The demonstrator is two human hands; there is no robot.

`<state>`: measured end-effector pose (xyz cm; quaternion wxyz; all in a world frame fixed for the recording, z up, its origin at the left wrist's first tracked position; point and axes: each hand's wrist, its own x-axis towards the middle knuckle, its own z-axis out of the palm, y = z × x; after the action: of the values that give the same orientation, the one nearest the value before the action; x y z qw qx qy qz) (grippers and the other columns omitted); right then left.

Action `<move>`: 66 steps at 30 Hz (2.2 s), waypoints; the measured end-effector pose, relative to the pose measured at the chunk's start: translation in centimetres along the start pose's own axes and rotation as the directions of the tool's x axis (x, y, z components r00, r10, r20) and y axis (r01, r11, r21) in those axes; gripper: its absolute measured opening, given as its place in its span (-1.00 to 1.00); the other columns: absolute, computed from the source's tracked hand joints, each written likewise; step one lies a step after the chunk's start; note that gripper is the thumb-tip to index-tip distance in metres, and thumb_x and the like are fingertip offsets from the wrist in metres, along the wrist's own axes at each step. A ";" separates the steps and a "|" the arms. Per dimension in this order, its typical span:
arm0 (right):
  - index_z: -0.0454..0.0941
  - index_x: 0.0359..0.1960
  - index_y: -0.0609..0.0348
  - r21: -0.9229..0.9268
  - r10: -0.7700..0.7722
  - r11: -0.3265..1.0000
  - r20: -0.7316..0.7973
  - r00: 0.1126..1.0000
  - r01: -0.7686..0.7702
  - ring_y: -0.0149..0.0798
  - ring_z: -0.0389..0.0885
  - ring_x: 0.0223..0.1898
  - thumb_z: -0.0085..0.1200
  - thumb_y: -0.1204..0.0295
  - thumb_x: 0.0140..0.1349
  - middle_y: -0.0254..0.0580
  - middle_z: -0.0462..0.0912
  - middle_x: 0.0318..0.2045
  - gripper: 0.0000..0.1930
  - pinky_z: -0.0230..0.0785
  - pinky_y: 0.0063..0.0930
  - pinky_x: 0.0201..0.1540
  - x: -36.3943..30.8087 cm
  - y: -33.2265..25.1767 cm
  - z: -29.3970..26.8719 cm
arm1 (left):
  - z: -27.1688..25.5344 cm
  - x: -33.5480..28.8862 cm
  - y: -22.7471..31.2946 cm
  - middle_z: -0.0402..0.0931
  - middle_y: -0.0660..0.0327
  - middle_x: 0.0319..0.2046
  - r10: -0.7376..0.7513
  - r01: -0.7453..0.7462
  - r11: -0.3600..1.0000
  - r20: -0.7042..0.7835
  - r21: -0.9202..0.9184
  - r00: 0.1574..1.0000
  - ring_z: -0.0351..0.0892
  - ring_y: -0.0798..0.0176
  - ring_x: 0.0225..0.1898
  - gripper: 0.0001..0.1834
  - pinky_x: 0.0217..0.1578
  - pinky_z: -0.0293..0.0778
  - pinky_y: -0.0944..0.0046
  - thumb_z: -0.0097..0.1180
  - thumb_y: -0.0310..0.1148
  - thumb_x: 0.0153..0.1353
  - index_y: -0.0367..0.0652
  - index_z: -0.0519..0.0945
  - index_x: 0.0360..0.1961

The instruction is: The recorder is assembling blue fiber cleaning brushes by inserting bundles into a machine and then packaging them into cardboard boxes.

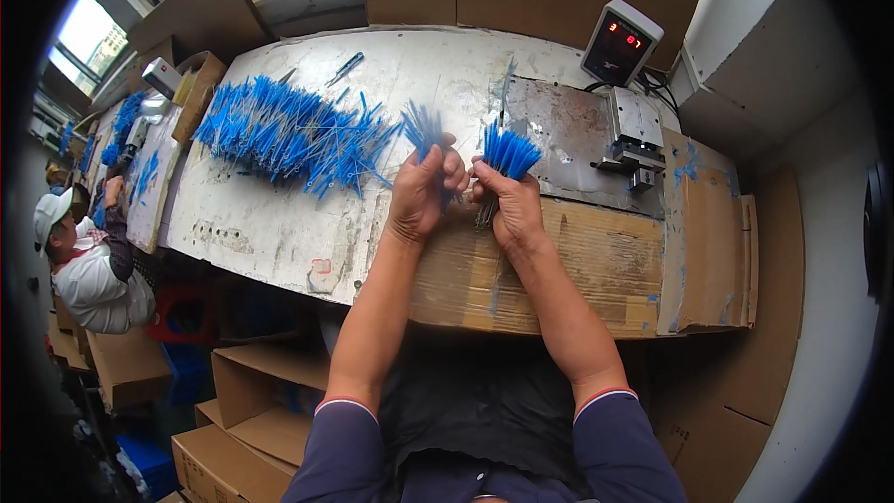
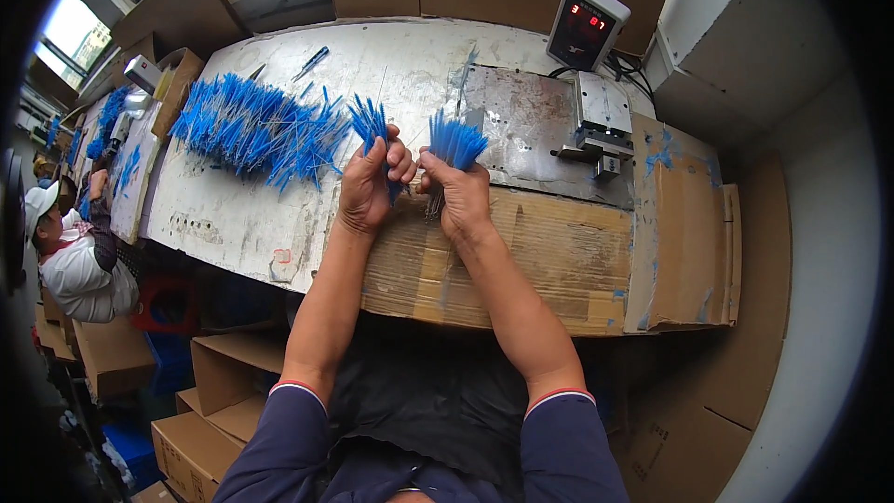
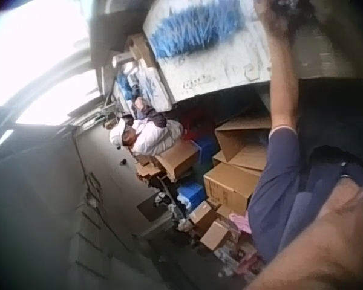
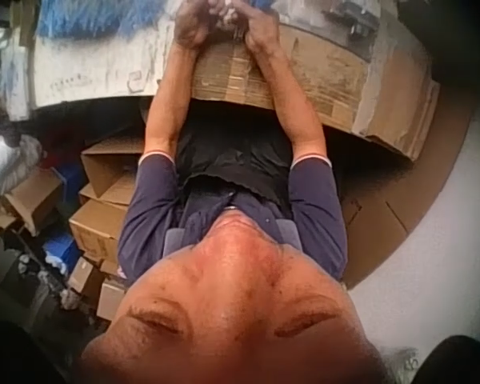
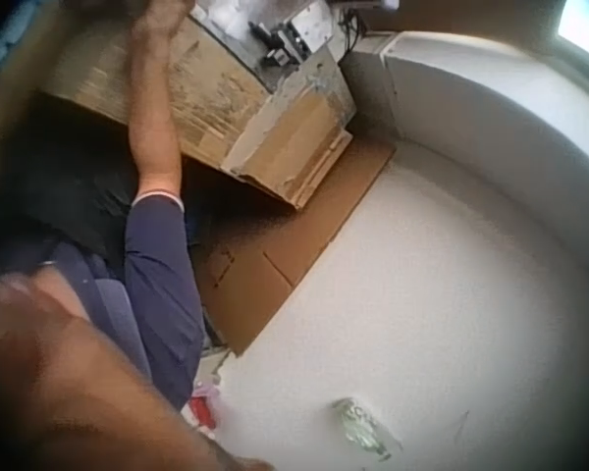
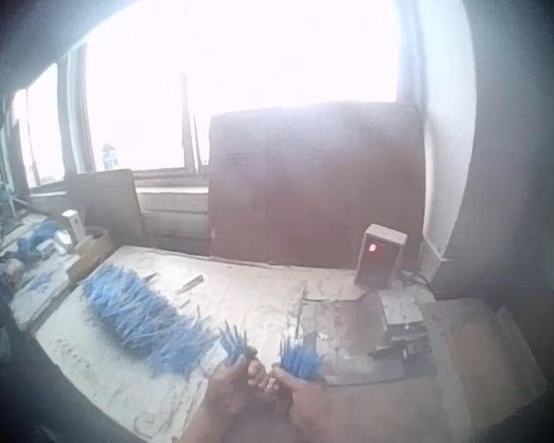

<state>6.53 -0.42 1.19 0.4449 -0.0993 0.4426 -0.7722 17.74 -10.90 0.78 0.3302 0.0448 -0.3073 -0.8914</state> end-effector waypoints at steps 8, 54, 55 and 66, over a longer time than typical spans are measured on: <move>0.62 -0.24 0.29 0.215 -0.255 0.927 -0.237 0.937 0.306 -0.25 0.69 -0.45 0.25 0.52 0.31 -0.15 0.69 -0.43 -0.90 0.61 -0.30 -0.34 1.1 -3.3 -1.9 | -0.1 -0.3 1.1 0.44 0.30 -0.42 0.037 -0.027 0.993 -0.090 0.113 0.995 0.32 0.41 -0.47 -0.66 -0.38 0.35 0.33 0.02 -0.22 0.55 -0.26 0.45 0.14; 0.67 -0.14 0.28 -0.087 -0.053 0.994 0.134 0.990 0.065 -0.37 0.66 -0.45 0.38 0.54 0.20 -0.23 0.72 -0.35 -0.78 0.56 -0.45 -0.41 0.6 -1.7 -0.6 | -0.5 -0.3 0.5 0.65 0.17 -0.21 -0.027 0.095 0.927 -0.190 0.363 0.981 0.68 0.30 -0.21 -0.61 -0.28 0.66 0.31 0.28 -0.40 0.37 -0.33 0.55 0.15; 0.67 -0.14 0.28 -0.088 -0.052 0.994 0.135 0.990 0.065 -0.37 0.66 -0.45 0.38 0.54 0.20 -0.23 0.72 -0.35 -0.78 0.56 -0.45 -0.41 0.6 -1.5 -0.6 | -0.5 -0.2 0.4 0.65 0.17 -0.21 -0.026 0.095 0.927 -0.190 0.362 0.981 0.68 0.30 -0.21 -0.61 -0.28 0.66 0.31 0.28 -0.40 0.37 -0.33 0.55 0.15; 0.67 -0.12 0.31 -0.105 -0.066 0.991 0.117 0.991 0.079 -0.45 0.64 -0.46 0.40 0.54 0.18 -0.25 0.74 -0.37 -0.75 0.48 -0.55 -0.47 0.5 -1.2 -0.4 | -0.4 -0.2 -0.1 0.70 0.08 -0.23 0.009 0.079 0.938 -0.251 0.338 0.968 0.74 0.20 -0.28 -0.68 -0.26 0.75 0.18 0.33 -0.46 0.31 -0.29 0.55 0.03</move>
<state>5.33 -0.32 1.80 0.4348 -0.1833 0.4546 -0.7554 17.96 -10.87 0.39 0.3368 0.2188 -0.4142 -0.8168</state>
